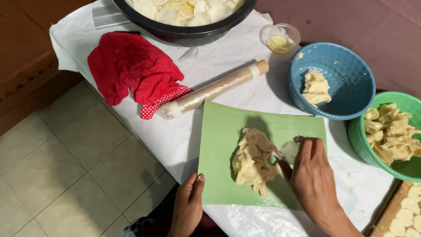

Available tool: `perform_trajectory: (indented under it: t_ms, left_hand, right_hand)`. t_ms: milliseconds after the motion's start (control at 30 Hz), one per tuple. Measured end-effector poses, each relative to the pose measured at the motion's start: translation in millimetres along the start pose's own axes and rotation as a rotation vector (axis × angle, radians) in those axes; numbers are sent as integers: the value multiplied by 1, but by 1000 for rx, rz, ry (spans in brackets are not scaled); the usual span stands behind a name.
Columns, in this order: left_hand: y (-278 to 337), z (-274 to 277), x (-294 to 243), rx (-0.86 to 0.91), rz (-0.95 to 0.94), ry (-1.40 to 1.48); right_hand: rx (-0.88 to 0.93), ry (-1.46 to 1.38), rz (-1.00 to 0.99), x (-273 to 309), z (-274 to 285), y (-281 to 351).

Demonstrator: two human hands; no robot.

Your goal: Cutting small circles from a sheet of dough and rolling out dough with a rolling pin.

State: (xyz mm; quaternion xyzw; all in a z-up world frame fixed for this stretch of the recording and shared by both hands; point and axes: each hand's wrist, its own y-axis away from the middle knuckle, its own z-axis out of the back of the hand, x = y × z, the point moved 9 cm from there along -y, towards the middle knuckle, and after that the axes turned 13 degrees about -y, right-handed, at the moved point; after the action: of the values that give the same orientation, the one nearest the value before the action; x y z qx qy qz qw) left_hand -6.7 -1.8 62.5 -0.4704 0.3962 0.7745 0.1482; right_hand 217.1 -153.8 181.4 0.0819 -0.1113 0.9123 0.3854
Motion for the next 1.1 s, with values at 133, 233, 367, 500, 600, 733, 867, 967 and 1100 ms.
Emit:
perform_trajectory:
  t_ms: [133,233,367,500,600,733,867,967,1100]
  left_hand:
    - [-1,2,8,-17,8,-53]
    - [-6,4,8,-38,-65,-124]
    - [-9,3,23,-48,-55,-227]
    - [-13,1,35,-50,-50,-209]
    - [-16,1,65,-49,97,-288]
    - [-20,5,65,-40,71,-372]
    - [-25,4,85,62,139,-347]
    - [-30,4,99,56,106,-174]
    - [-43,-6,103,85,103,-2]
  right_hand:
    - [443,-240,44,35,-79,49]
    - [491,-255,239,74,-128,84]
    - [126,-89,408,104,-109,78]
    - [50,102,325,83,-108,55]
    - [58,279,243,49,-101,35]
    - [216,-12,-234,-23,-56,10]
    - [46,-111,-292,-67,-9,9]
    - [-16,-73,-345,-95,-3,23]
    - [-38,9,-412,-139,-8,55]
